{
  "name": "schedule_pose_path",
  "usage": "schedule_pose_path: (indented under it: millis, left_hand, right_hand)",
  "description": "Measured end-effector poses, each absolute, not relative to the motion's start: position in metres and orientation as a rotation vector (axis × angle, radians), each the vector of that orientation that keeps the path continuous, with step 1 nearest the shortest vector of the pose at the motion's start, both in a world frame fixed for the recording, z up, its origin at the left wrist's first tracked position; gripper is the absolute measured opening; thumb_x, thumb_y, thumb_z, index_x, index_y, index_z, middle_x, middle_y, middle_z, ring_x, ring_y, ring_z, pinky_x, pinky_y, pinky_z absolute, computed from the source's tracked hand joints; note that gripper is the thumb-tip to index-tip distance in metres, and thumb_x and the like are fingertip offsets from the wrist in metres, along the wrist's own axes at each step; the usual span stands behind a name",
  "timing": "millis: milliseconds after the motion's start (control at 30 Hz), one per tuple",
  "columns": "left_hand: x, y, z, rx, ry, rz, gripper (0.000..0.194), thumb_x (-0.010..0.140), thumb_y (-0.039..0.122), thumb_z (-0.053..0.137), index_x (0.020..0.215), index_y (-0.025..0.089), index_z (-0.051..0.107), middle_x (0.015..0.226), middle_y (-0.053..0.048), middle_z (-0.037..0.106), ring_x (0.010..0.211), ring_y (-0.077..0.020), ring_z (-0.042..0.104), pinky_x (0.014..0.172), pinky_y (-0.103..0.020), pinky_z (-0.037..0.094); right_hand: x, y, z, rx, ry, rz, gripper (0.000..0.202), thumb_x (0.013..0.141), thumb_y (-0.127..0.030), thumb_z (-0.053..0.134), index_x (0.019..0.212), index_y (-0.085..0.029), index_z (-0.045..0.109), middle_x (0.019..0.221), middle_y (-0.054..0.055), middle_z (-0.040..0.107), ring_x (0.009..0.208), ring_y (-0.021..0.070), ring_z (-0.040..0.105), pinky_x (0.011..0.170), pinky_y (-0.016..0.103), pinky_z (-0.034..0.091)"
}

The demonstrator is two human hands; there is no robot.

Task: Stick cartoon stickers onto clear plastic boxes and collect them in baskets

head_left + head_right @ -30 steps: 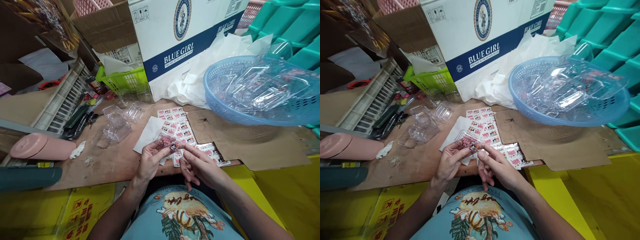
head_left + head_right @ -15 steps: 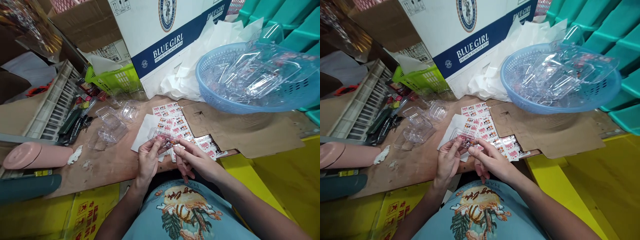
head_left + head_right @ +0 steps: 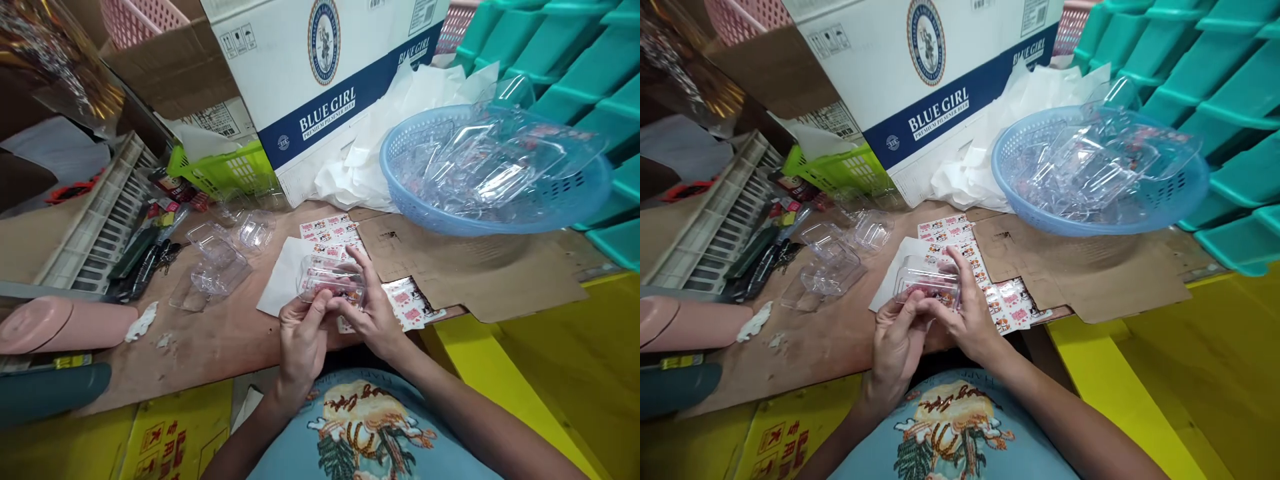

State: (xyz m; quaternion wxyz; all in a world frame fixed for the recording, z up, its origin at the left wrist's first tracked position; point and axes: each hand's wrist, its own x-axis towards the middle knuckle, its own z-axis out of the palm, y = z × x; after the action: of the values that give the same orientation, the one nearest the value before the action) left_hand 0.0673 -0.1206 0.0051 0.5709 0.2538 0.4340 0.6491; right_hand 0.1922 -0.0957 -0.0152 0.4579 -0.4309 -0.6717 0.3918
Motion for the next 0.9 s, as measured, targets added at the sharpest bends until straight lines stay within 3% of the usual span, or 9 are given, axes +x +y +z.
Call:
schedule_pose_path:
  millis: [167,267,367,467,600,700,767,833,900]
  left_hand:
    - [0.039,-0.105,-0.009,1.09,1.169,1.205,0.03,0.081,0.038,0.073,0.105,0.021,0.074,0.112,-0.011,0.074,0.103,-0.027,0.07,0.096,-0.043,0.055]
    - [0.001,-0.075,-0.038,1.641,1.607,1.142,0.056,0.077,0.043,0.074,0.126,0.02,0.063,0.142,-0.014,0.056,0.132,-0.0329,0.051,0.114,-0.05,0.038]
    - [-0.023,-0.036,-0.065,1.963,1.746,0.915,0.063,0.084,0.048,0.061,0.136,0.014,0.052,0.154,-0.02,0.039,0.145,-0.036,0.033,0.117,-0.055,0.027]
    - [-0.03,-0.004,-0.07,2.007,1.794,0.863,0.059,0.08,0.049,0.062,0.126,0.012,0.056,0.144,-0.024,0.048,0.14,-0.0405,0.036,0.113,-0.059,0.028]
    - [-0.031,0.009,-0.057,1.686,1.733,1.077,0.036,0.067,0.047,0.073,0.083,0.017,0.065,0.101,-0.015,0.068,0.115,-0.039,0.054,0.104,-0.055,0.036]
    - [-0.025,-0.004,-0.045,1.565,1.67,1.114,0.035,0.077,0.052,0.064,0.078,0.017,0.063,0.084,-0.009,0.068,0.091,-0.0279,0.062,0.087,-0.042,0.049]
    - [-0.015,-0.02,-0.034,1.461,1.571,1.151,0.039,0.083,0.054,0.058,0.089,0.016,0.064,0.087,-0.007,0.07,0.083,-0.0224,0.064,0.077,-0.034,0.052]
    - [-0.006,-0.037,-0.021,1.27,1.36,1.224,0.04,0.084,0.051,0.062,0.1,0.015,0.064,0.092,-0.007,0.072,0.082,-0.0199,0.066,0.075,-0.031,0.053]
    - [-0.002,-0.051,-0.008,1.064,1.132,1.272,0.039,0.079,0.042,0.073,0.106,0.015,0.064,0.098,-0.008,0.073,0.085,-0.0188,0.067,0.08,-0.031,0.053]
  right_hand:
    - [0.248,-0.055,0.026,-0.969,-1.501,0.377,0.043,0.096,-0.043,0.054,0.137,-0.03,0.049,0.125,0.009,0.053,0.109,0.0261,0.057,0.094,0.044,0.049]
    - [0.318,0.005,0.065,-1.132,-1.421,-0.201,0.045,0.097,-0.042,0.053,0.138,-0.024,0.048,0.13,0.015,0.049,0.115,0.0276,0.052,0.096,0.044,0.046]
    - [0.382,0.064,0.089,-1.439,-1.478,-0.372,0.052,0.098,-0.048,0.048,0.141,-0.018,0.046,0.131,0.02,0.049,0.116,0.0292,0.052,0.101,0.046,0.042]
    - [0.414,0.097,0.092,-1.685,-1.553,-0.34,0.054,0.097,-0.048,0.045,0.138,-0.013,0.05,0.129,0.022,0.052,0.118,0.0336,0.054,0.101,0.053,0.042]
    - [0.384,0.077,0.082,-1.561,-1.639,-0.431,0.055,0.096,-0.048,0.049,0.136,-0.011,0.053,0.141,0.024,0.047,0.133,0.0391,0.042,0.108,0.06,0.034]
    - [0.319,0.032,0.067,-1.222,-1.835,-0.162,0.042,0.098,-0.04,0.048,0.134,-0.021,0.055,0.132,0.015,0.059,0.127,0.0299,0.052,0.109,0.051,0.04]
    - [0.271,0.007,0.053,-1.096,-1.907,0.258,0.05,0.093,-0.042,0.059,0.138,-0.023,0.052,0.135,0.015,0.058,0.126,0.0297,0.053,0.106,0.05,0.045]
    - [0.231,-0.006,0.038,-1.033,-1.833,0.784,0.06,0.087,-0.047,0.066,0.139,-0.023,0.049,0.129,0.014,0.061,0.113,0.0276,0.061,0.092,0.046,0.054]
    - [0.206,-0.008,0.027,-0.976,-1.693,1.264,0.052,0.085,-0.052,0.066,0.125,-0.019,0.059,0.106,0.01,0.069,0.089,0.0217,0.066,0.074,0.038,0.058]
